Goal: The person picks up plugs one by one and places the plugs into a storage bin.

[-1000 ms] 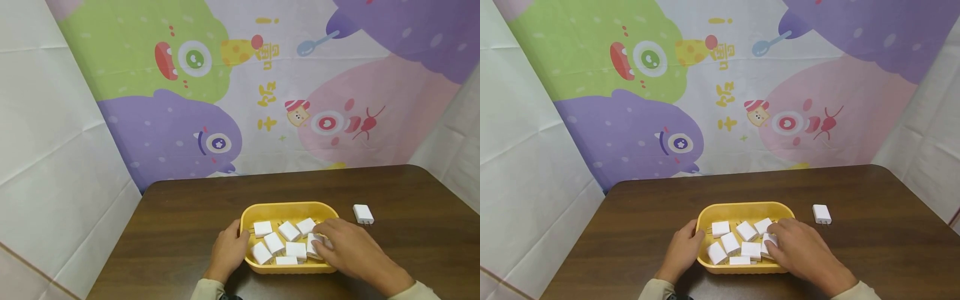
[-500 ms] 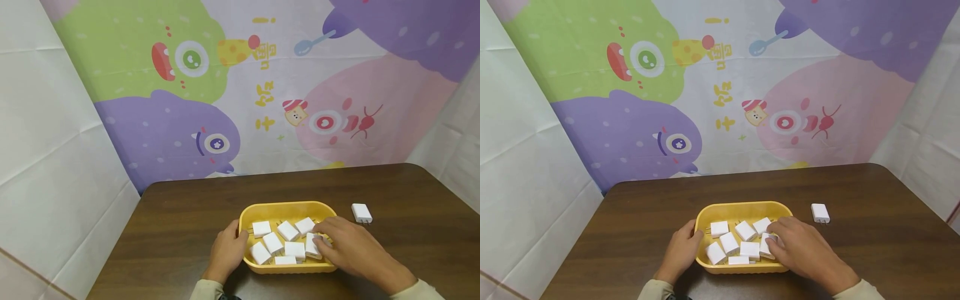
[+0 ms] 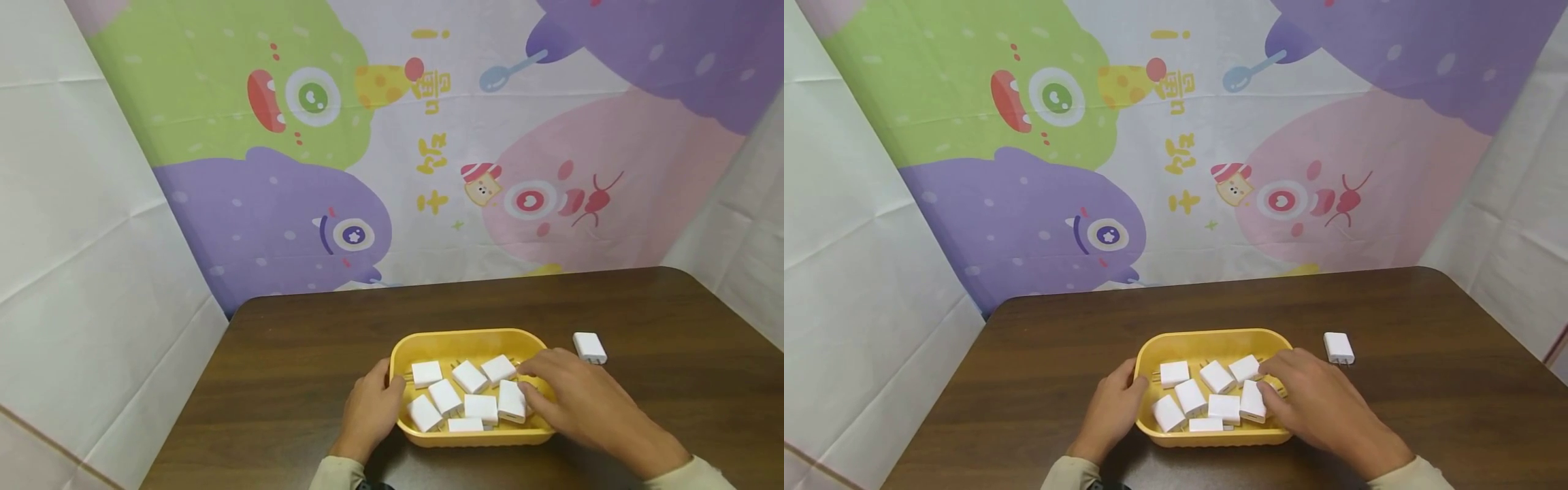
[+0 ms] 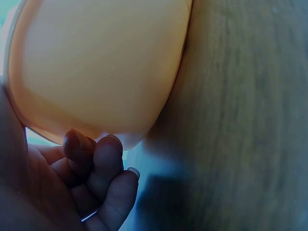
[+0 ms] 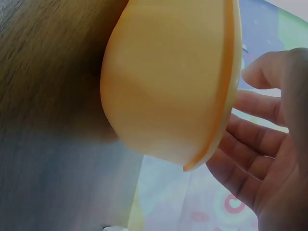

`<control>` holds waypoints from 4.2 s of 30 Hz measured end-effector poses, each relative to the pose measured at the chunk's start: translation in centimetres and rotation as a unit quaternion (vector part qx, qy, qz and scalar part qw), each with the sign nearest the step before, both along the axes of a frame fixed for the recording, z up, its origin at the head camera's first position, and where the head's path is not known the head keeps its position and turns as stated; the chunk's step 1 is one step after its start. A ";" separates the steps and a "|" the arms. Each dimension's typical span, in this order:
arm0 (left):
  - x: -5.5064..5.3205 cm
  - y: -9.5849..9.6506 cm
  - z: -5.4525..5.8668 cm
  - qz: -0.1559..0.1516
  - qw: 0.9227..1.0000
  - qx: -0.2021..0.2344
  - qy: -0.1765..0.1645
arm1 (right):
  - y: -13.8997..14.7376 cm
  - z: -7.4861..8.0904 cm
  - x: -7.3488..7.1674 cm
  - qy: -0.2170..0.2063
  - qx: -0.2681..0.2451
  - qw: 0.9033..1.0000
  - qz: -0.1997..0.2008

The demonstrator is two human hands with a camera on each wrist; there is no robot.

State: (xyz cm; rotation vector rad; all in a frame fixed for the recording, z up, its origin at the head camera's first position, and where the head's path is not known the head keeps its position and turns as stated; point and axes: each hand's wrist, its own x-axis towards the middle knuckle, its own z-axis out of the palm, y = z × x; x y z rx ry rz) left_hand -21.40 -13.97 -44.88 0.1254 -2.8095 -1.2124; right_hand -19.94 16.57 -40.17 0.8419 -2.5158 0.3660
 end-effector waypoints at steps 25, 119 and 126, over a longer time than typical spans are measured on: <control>0.0 0.1 0.0 0.000 1.000 0.009 0.005 | 3.5 -0.6 1.3 0.000 -0.037 0.996 -0.075; 0.0 -0.1 -0.3 0.001 1.000 0.007 0.001 | 8.0 -1.7 -8.9 -0.212 0.040 0.951 -0.223; 0.0 -0.2 -0.4 0.001 1.000 0.004 0.004 | 8.0 -2.3 -9.4 -0.209 0.041 0.952 -0.220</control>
